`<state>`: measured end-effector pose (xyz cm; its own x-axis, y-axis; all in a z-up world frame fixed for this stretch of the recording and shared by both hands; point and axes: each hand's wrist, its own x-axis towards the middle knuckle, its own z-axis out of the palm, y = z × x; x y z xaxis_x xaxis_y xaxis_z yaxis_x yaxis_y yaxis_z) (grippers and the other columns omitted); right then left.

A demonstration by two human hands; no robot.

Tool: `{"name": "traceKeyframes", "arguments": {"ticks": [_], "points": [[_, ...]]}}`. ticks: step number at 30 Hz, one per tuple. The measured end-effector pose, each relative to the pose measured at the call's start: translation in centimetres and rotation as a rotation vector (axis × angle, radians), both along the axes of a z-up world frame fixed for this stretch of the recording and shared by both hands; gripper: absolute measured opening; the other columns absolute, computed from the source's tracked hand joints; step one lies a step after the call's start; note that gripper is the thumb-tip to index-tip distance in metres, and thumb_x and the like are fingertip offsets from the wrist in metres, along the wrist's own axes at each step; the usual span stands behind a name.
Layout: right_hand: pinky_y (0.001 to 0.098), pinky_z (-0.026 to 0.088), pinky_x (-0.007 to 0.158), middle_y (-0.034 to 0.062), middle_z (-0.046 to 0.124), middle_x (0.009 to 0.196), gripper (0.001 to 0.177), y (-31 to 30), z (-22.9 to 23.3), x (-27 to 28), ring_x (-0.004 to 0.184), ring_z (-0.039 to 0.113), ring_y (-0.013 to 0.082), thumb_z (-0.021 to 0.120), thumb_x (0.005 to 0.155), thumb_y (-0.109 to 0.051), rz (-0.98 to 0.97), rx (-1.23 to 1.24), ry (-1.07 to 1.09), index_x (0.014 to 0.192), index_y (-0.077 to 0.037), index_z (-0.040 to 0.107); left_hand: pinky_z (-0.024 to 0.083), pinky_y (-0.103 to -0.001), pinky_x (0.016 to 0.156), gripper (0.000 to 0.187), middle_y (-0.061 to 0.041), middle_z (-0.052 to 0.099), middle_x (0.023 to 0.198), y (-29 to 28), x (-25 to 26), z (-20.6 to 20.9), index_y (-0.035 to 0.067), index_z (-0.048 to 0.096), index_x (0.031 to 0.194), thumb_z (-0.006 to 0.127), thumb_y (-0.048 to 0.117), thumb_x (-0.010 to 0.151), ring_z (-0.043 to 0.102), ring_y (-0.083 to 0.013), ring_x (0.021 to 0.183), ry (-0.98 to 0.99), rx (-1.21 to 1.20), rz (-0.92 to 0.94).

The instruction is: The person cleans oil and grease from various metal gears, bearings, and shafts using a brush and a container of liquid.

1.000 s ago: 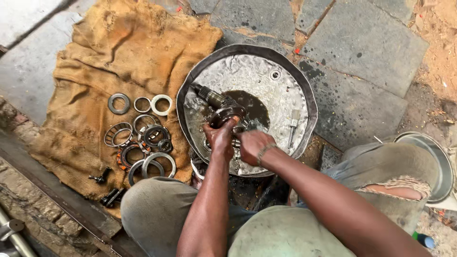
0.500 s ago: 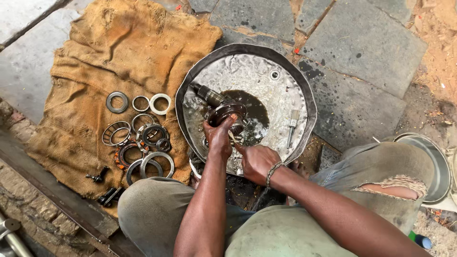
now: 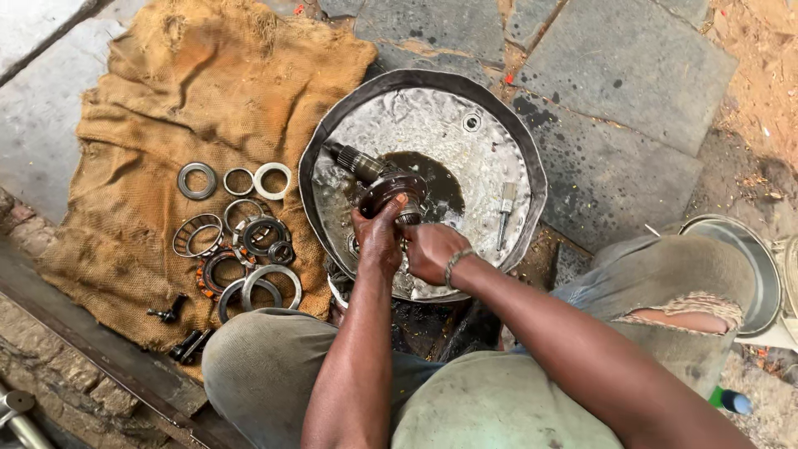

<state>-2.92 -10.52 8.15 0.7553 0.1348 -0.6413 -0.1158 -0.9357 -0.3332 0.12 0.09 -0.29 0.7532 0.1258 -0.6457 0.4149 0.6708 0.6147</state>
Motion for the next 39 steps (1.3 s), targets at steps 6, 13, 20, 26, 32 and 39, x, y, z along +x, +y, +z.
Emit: {"name": "traceKeyframes", "arguments": {"ticks": [6,13,20,26,32,39], "points": [[0.031,0.038,0.041,0.001,0.042,0.054,0.042,-1.7,-3.3,-3.5,0.045,0.04,0.014,0.04,0.098,-0.015,0.133,0.01,-0.083,0.134,-0.013,0.061,0.028,-0.066,0.115,0.099,-0.022,0.054,0.136,0.4,0.1,-1.1,0.007,0.03,0.144,0.09,0.009,0.066,0.048,-0.0369,0.133,0.005,0.154,-0.008],[0.0305,0.043,0.045,0.0006,0.043,0.056,0.04,-2.0,-6.4,-1.4,0.049,0.042,0.0135,0.04,0.098,-0.011,0.042,-0.083,0.045,0.131,-0.013,0.06,0.031,-0.062,0.117,0.119,-0.022,0.049,0.142,-0.1,0.0,-1.0,0.011,0.011,0.153,0.085,0.007,0.06,0.049,-0.0394,0.134,0.102,0.104,0.066],[0.0445,0.056,0.068,0.0149,0.068,0.075,0.034,-1.5,-2.9,-0.6,0.072,0.068,0.03,0.053,0.085,-0.012,0.413,-0.222,-0.329,0.117,-0.011,0.064,0.031,-0.058,0.121,0.128,-0.025,0.041,0.151,-0.3,-0.2,-1.0,0.012,-0.004,0.159,0.087,0.012,0.068,0.045,-0.0393,0.138,0.15,0.255,-0.043],[0.0496,0.057,0.074,0.0205,0.072,0.08,0.043,-1.7,-0.1,-3.1,0.078,0.072,0.0349,0.047,0.088,-0.01,0.34,-0.212,-0.146,0.128,-0.008,0.061,0.035,-0.055,0.117,0.121,-0.023,0.051,0.144,-0.4,-0.1,-1.0,0.011,0.006,0.157,0.089,0.017,0.069,0.05,-0.0375,0.132,0.187,0.38,-0.059],[0.0487,0.059,0.077,0.0189,0.071,0.087,0.034,-0.5,-0.4,0.0,0.084,0.072,0.0341,0.055,0.087,-0.014,0.316,-0.238,-0.19,0.116,-0.006,0.07,0.051,-0.051,0.107,0.108,-0.027,0.057,0.136,-0.6,-0.4,-0.4,0.006,0.028,0.147,0.092,0.018,0.06,0.061,-0.0386,0.121,0.086,0.417,-0.028],[0.0476,0.059,0.073,0.019,0.071,0.08,0.059,-2.3,-1.1,-2.6,0.078,0.071,0.0336,0.055,0.08,-0.002,0.36,-0.23,-0.123,0.139,-0.003,0.05,0.053,-0.051,0.106,0.1,-0.026,0.046,0.139,-0.2,-0.3,0.3,0.007,0.033,0.143,0.091,0.017,0.063,0.059,-0.0364,0.122,0.092,0.496,-0.064]]}}
